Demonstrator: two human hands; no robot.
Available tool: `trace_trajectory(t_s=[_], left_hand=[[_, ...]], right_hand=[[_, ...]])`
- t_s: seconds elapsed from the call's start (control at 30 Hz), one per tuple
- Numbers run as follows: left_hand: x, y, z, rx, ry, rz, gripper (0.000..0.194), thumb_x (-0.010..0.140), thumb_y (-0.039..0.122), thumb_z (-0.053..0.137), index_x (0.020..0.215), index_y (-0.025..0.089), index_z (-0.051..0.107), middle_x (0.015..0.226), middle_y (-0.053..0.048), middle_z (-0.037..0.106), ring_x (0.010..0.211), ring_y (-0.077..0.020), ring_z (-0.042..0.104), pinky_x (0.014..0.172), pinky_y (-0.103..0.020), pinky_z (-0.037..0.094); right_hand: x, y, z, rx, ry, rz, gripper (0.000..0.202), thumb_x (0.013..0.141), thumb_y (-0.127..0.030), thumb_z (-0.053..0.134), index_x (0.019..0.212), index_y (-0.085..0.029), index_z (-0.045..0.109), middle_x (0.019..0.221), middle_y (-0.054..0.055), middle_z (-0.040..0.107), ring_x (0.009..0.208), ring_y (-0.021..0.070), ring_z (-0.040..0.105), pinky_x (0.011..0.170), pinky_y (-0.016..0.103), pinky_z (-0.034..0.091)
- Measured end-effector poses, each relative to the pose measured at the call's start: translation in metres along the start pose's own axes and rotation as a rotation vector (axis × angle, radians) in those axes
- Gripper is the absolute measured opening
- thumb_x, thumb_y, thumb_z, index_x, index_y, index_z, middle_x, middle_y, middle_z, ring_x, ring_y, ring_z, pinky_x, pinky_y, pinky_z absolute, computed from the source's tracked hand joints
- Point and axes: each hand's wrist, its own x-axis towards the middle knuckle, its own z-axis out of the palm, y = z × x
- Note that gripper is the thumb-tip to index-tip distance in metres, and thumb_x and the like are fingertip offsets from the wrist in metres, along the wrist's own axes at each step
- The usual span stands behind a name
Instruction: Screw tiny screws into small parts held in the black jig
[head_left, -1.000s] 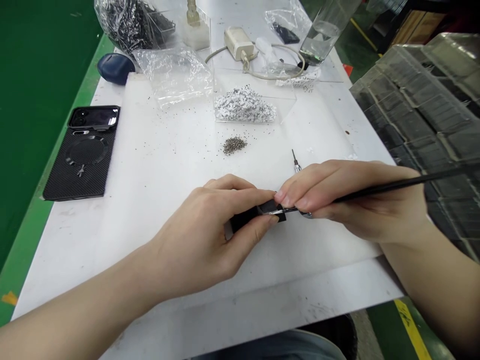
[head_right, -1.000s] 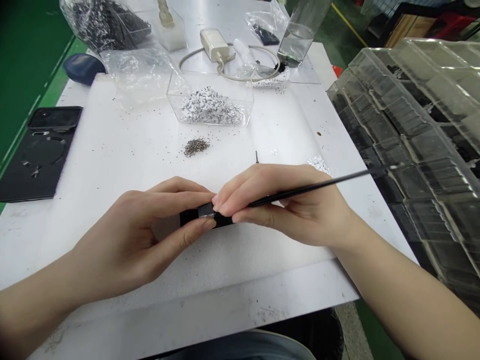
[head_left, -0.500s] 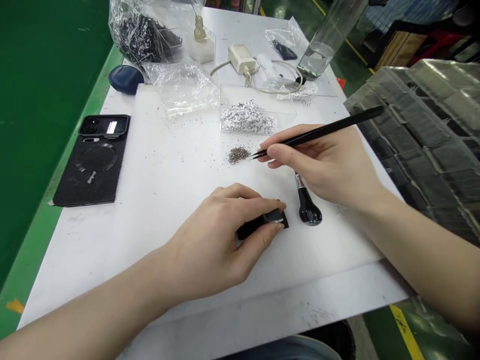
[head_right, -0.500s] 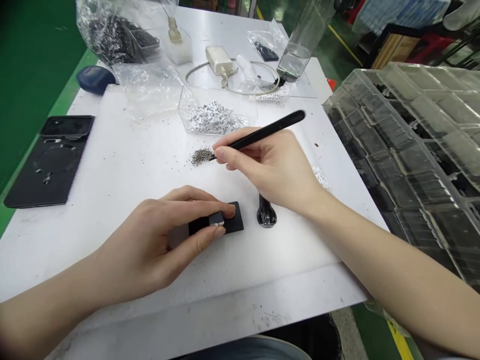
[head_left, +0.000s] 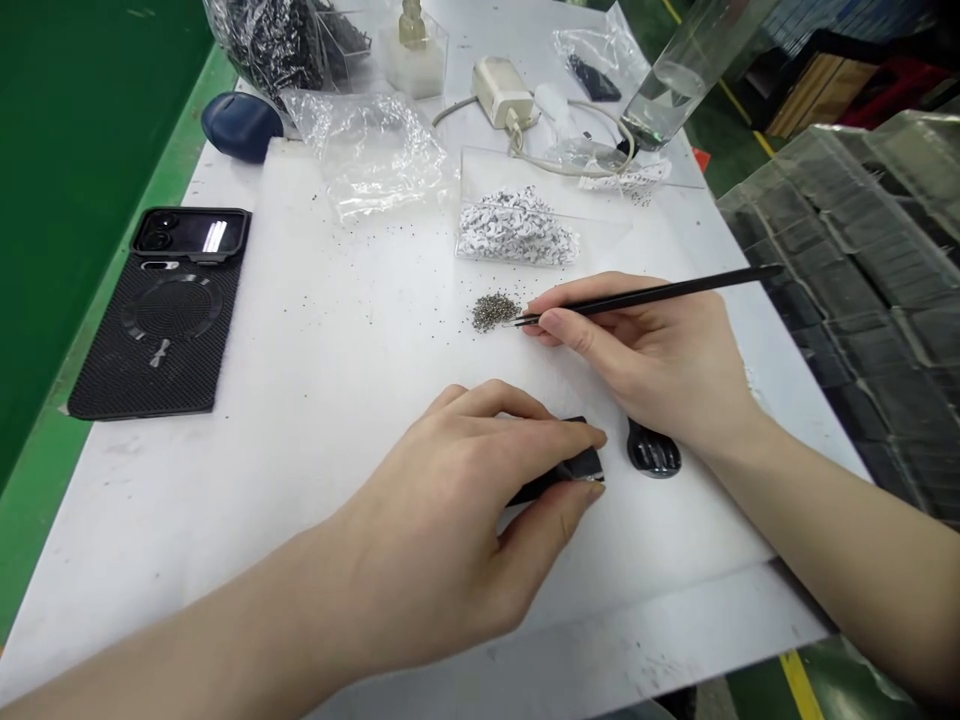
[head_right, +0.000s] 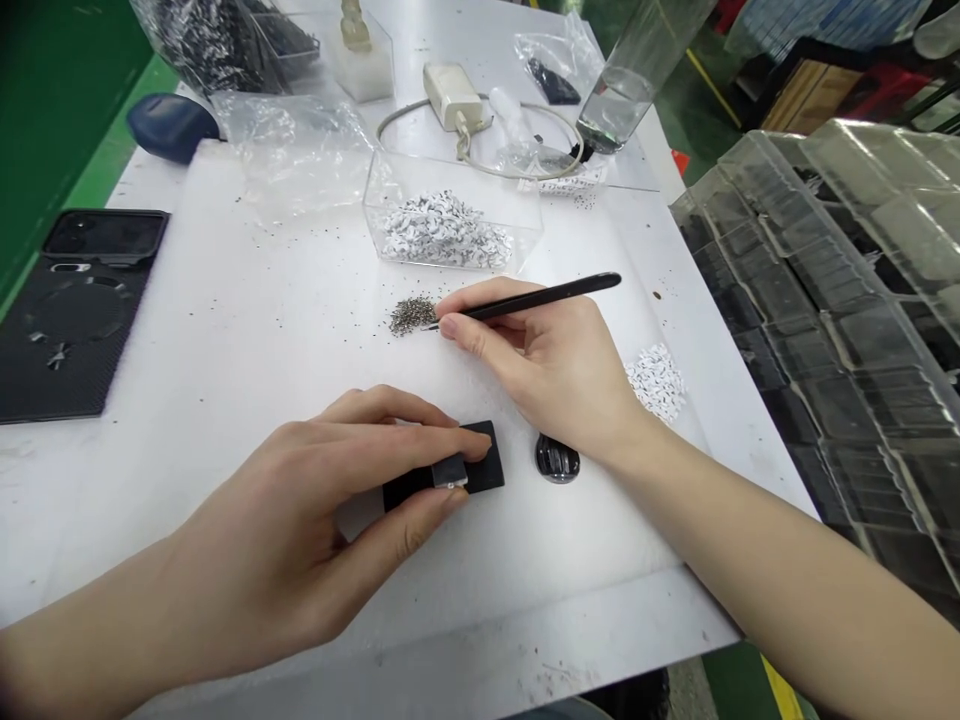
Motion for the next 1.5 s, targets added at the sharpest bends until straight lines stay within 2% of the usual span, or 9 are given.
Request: trace_trajectory(t_s=[0.2,0.63,0.77,1.07,1.37,1.5], left_hand=[[-0.002,-0.0017,0.002,-0.008,0.015,0.011,0.027,0.102,0.018,0.06,0.124,0.015,0.075,0.109,-0.003,0.083,0.109,-0.0206,0.071,0.097,-0.037,0.058],[-0.0028,0.0002,0.0006,-0.003,0.019,0.004,0.026,0.102,0.018,0.061,0.124,0.017,0.075,0.113,-0.003,0.083,0.108,-0.0204,0.073,0.1,-0.037,0.058],[-0.0018,-0.0016,0.0013,-0.003,0.014,0.006,0.026,0.102,0.018,0.061,0.122,0.014,0.076,0.109,-0.004,0.083,0.106,-0.0206,0.072,0.097,-0.037,0.058],[-0.0023,-0.0021,0.003,0.01,0.03,0.022,0.027,0.102,0.019,0.06,0.123,0.012,0.076,0.11,-0.005,0.083,0.107,-0.0202,0.073,0.098,-0.037,0.057],[-0.0015,-0.0027,0.0048,0.012,0.039,0.026,0.026,0.102,0.02,0.06,0.122,0.016,0.076,0.11,-0.005,0.084,0.105,-0.0223,0.074,0.098,-0.04,0.06],[-0.0016,-0.0033,0.0042,0.009,0.032,0.026,0.026,0.102,0.019,0.061,0.122,0.015,0.076,0.109,-0.005,0.084,0.106,-0.0218,0.074,0.098,-0.039,0.059]], right_hand=[[-0.0013,0.0029,0.0002,-0.01,0.008,-0.001,0.005,0.091,-0.025,0.081,0.095,-0.024,0.084,0.096,0.0,0.085,0.088,0.0192,0.081,0.079,0.032,0.067],[0.001,0.0051,0.0003,0.059,-0.005,0.001,0.006,0.09,-0.022,0.081,0.094,-0.025,0.084,0.096,-0.001,0.085,0.089,0.0193,0.082,0.084,0.033,0.068],[0.0006,0.0069,-0.0017,0.052,-0.022,0.003,0.006,0.09,-0.027,0.081,0.095,-0.026,0.084,0.098,-0.001,0.085,0.091,0.0203,0.082,0.084,0.035,0.068],[0.0013,0.006,-0.0047,0.071,-0.002,0.018,0.006,0.092,-0.027,0.08,0.094,-0.023,0.083,0.089,0.0,0.084,0.084,0.0179,0.082,0.079,0.03,0.069],[0.0001,0.0068,-0.0052,0.016,-0.005,-0.014,0.005,0.091,-0.025,0.08,0.095,-0.025,0.084,0.095,0.0,0.085,0.089,0.0208,0.082,0.082,0.034,0.069],[0.0,0.0085,-0.0054,0.038,-0.011,-0.008,0.006,0.091,-0.027,0.08,0.095,-0.025,0.084,0.096,-0.001,0.085,0.09,0.0192,0.082,0.083,0.032,0.067]])
